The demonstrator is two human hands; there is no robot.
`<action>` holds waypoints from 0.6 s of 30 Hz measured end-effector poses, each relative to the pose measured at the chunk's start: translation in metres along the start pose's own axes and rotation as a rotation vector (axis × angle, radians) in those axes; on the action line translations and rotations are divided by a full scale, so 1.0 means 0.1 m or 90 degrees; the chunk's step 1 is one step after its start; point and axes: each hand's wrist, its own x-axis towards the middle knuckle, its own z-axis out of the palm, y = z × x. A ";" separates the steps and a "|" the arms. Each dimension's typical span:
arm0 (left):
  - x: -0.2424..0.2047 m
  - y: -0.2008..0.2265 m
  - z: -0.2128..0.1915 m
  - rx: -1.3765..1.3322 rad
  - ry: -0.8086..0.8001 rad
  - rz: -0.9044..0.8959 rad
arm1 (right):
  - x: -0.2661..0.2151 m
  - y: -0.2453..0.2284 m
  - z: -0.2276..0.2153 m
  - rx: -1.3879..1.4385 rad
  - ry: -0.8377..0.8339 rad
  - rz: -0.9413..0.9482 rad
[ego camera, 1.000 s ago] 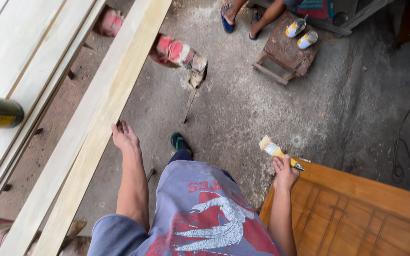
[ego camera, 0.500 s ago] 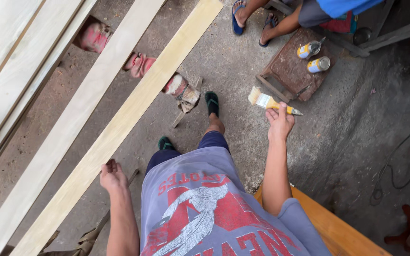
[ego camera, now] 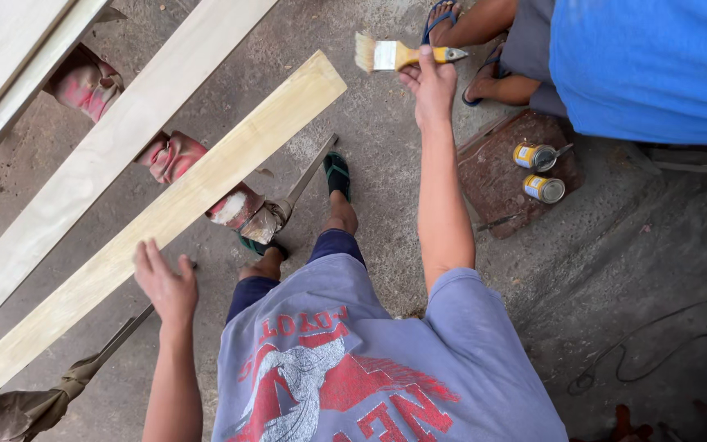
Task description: The person applies a light-colored finish to long wooden planks using a paintbrush. They dip the brush into a can, coat each plank, and place the finished pieces onto a stack. The work is performed in a workshop with another person visible nearby.
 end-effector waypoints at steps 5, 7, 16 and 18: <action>0.48 0.83 0.15 0.094 -0.069 0.033 | 0.53 0.01 0.20 -0.070 -0.169 0.104; 0.58 0.99 0.14 0.071 -0.072 0.014 | 0.60 -0.04 0.15 -0.141 -0.228 0.128; 0.69 1.17 0.19 0.131 -0.062 0.032 | 0.54 -0.18 0.41 -0.124 -0.237 0.122; 0.70 1.17 0.22 0.113 -0.068 0.016 | 0.48 -0.28 0.28 -0.194 -0.259 0.162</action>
